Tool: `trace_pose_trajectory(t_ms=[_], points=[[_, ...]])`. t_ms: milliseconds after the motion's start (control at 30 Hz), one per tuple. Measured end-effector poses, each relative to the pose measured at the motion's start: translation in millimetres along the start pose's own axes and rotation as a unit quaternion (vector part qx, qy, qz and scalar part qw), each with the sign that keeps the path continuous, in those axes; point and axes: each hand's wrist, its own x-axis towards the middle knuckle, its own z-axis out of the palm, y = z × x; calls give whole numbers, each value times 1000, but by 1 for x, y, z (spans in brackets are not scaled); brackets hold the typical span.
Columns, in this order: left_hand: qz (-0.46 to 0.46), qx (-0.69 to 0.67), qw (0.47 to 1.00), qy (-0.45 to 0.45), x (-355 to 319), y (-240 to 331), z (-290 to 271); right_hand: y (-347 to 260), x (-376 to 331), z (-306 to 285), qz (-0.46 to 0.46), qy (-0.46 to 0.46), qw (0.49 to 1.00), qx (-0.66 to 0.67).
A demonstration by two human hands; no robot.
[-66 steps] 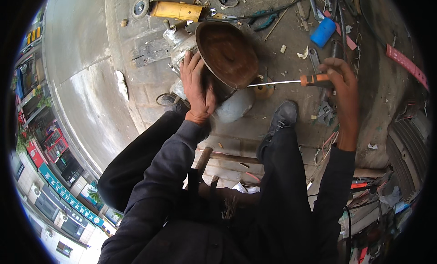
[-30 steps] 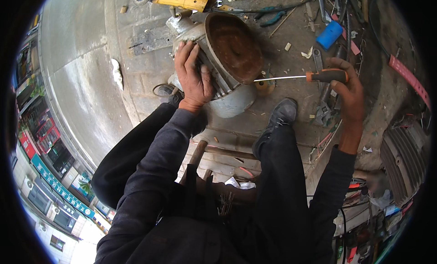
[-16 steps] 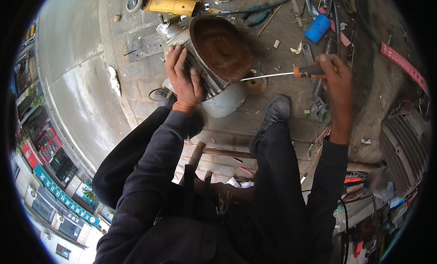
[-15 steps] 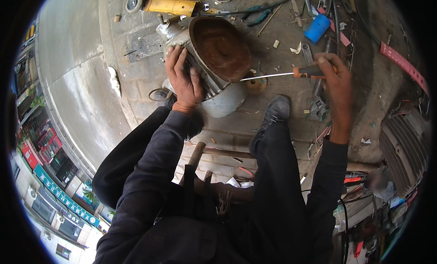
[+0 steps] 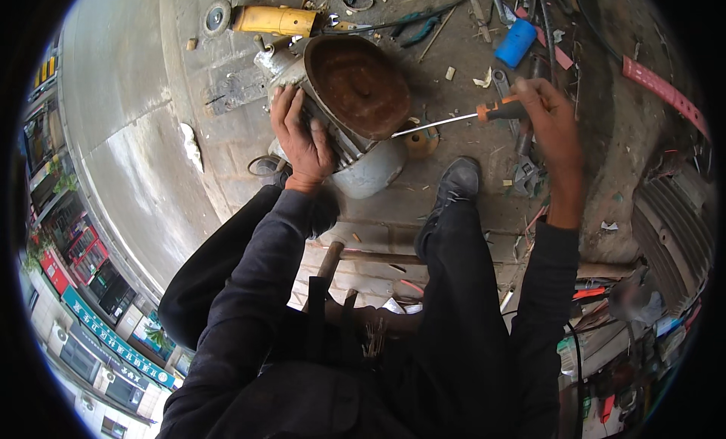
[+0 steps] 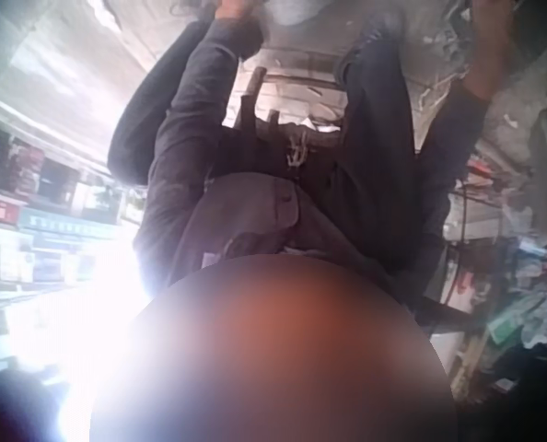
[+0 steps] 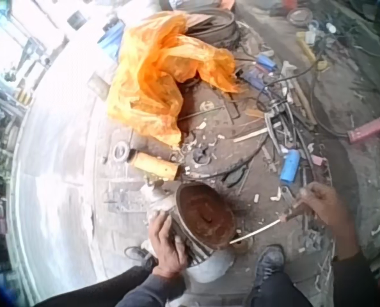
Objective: The person retrieves a motor from a cluttered scrap pile, carries it to a workbench, and disassembles it using a screwdriver and hammer. The person removes the end cover, separates the housing, and extracts the rotor, placing components on the bench.
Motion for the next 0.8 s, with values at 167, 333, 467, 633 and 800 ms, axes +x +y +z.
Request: trace_pose_trajectory(t_ms=[167, 333, 467, 633, 800], points=[[0, 0, 1000, -1, 0, 1, 0, 4, -3, 0, -38, 16, 988, 150], [-4, 0, 1000, -1, 0, 1, 0, 6, 0, -1, 6, 13, 1000, -2], [-5, -2, 1000, -5, 0, 1, -1, 5, -2, 2, 42, 27, 999, -11], [-6, 3, 1000, -5, 0, 1, -1, 2, -5, 1, -29, -3, 998, 50], [-5, 3, 1000, -5, 1, 2, -1, -5, -2, 4, 7, 50, 999, 14]])
